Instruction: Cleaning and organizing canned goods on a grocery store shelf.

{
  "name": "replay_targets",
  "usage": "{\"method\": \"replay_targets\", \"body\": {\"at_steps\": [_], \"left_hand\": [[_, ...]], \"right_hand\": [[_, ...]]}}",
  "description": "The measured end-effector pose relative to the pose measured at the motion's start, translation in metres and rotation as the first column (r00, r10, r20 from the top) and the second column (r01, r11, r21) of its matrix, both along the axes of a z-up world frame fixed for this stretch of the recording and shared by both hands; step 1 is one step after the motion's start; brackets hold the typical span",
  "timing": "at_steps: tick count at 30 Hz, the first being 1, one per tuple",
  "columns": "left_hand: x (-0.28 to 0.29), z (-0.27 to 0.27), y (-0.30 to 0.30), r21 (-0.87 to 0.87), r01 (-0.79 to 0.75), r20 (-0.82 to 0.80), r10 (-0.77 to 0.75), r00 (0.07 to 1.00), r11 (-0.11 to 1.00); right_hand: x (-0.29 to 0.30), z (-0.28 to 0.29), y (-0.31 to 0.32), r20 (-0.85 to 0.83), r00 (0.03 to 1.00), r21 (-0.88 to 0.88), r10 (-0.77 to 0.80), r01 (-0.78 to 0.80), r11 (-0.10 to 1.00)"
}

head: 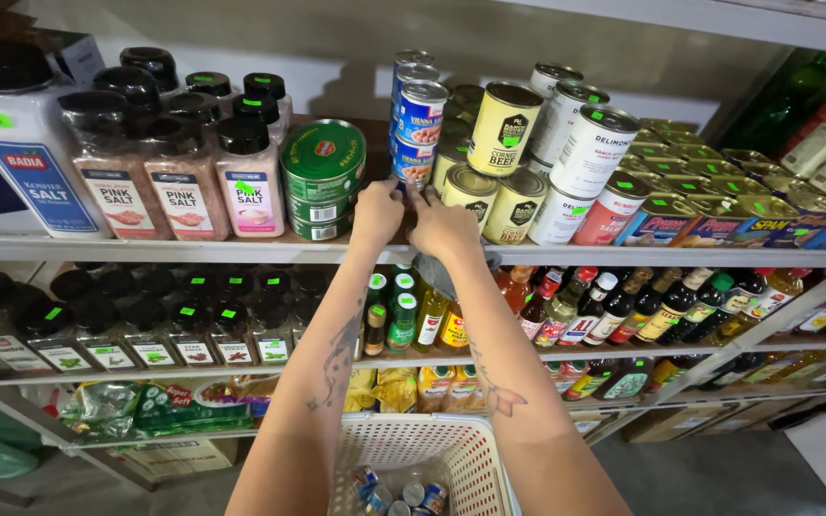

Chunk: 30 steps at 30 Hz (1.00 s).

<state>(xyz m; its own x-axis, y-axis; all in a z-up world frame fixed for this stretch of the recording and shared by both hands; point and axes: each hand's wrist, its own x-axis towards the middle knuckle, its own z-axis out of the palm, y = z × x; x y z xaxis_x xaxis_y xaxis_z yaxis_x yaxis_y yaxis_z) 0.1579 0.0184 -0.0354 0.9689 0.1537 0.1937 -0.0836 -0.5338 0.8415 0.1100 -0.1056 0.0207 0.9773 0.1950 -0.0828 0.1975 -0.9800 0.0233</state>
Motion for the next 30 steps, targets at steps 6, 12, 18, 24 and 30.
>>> {"method": "replay_targets", "body": {"at_steps": [6,12,18,24,30], "left_hand": [[-0.006,0.007,-0.001,-0.017,-0.003,-0.003,0.003,1.000,1.000],[0.011,-0.004,0.001,-0.005,0.002,0.001,-0.002,1.000,1.000],[-0.009,0.008,0.003,-0.049,0.022,0.016,-0.021,1.000,0.999],[-0.001,-0.006,0.000,0.032,-0.003,0.099,0.000,0.995,0.999],[-0.075,0.010,-0.016,0.228,-0.087,0.782,-0.129,0.609,0.970]], "right_hand": [[0.000,0.001,0.001,-0.008,1.000,-0.003,-0.016,0.016,1.000],[0.003,0.001,0.002,-0.032,0.999,-0.006,-0.029,0.029,1.000],[-0.007,0.002,0.003,0.017,1.000,0.011,-0.020,0.020,1.000],[-0.014,-0.015,-0.005,0.262,0.965,0.109,0.004,-0.034,0.993],[-0.026,-0.071,-0.030,0.818,0.563,0.368,-0.114,-0.361,0.857]]}}
